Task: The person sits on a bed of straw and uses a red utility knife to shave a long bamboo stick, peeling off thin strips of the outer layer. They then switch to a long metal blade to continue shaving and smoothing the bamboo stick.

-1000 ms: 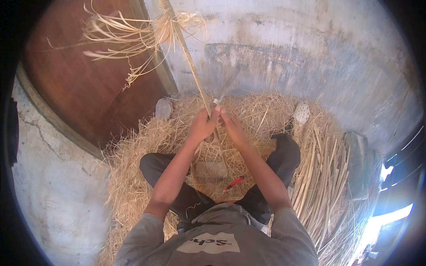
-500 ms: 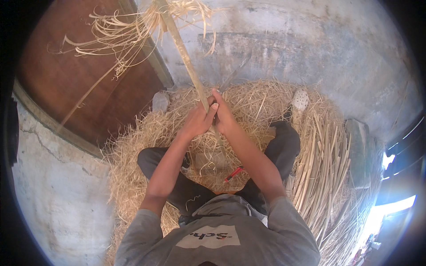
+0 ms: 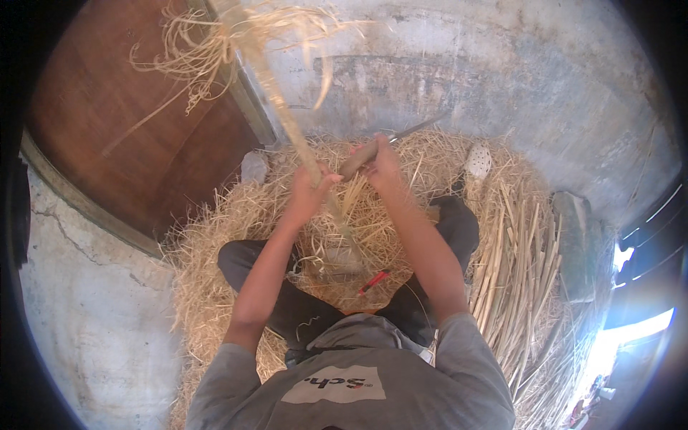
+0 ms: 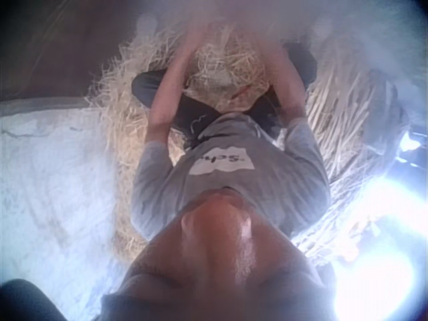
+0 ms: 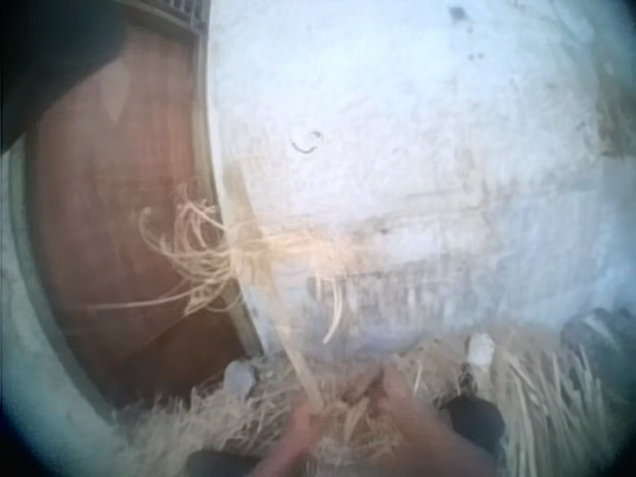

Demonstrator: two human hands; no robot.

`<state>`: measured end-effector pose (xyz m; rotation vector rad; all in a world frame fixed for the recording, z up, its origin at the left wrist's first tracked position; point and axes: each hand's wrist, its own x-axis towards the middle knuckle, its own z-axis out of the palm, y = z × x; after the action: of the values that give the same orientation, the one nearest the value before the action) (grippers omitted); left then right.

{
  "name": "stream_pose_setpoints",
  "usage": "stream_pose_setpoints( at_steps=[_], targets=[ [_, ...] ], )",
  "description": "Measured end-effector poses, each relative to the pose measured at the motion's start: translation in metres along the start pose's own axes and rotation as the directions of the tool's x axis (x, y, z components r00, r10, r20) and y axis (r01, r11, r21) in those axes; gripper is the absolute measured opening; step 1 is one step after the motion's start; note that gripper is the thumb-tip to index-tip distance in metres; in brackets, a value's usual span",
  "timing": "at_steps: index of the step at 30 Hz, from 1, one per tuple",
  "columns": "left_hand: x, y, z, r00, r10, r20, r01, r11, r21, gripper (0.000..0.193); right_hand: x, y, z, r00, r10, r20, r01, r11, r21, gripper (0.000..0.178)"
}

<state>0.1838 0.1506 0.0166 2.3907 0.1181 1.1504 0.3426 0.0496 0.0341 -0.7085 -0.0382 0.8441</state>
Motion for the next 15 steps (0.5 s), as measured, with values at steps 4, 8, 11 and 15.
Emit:
stream_pose_setpoints(
  at_steps=[4, 8, 11, 15],
  targets=[
    [0.014, 0.011, -0.013, 0.872, -0.442, -0.210, 0.234, 0.755, -0.613, 0.030, 0.019, -0.032, -0.063, 0.997, 0.010, 0.070, 0.002, 0.986, -0.164, 0.014],
    [0.055, 0.032, -0.060, 0.743, -0.578, -0.338, 0.133, 0.623, -0.771, 0.049, -0.036, -0.037, -0.119, 0.977, 0.203, 0.059, -0.144, 0.845, -0.515, 0.007],
    [0.075, 0.040, -0.072, 0.778, -0.557, -0.292, 0.256, 0.704, -0.662, 0.062, -0.105, -0.018, -0.116, 0.966, 0.247, 0.076, -0.129, 0.717, -0.685, 0.009],
    [0.084, 0.033, -0.053, 0.778, -0.546, -0.311, 0.195, 0.679, -0.708, 0.064, -0.169, 0.031, -0.109, 0.934, 0.316, 0.167, -0.069, 0.616, -0.785, 0.026]
  ],
)
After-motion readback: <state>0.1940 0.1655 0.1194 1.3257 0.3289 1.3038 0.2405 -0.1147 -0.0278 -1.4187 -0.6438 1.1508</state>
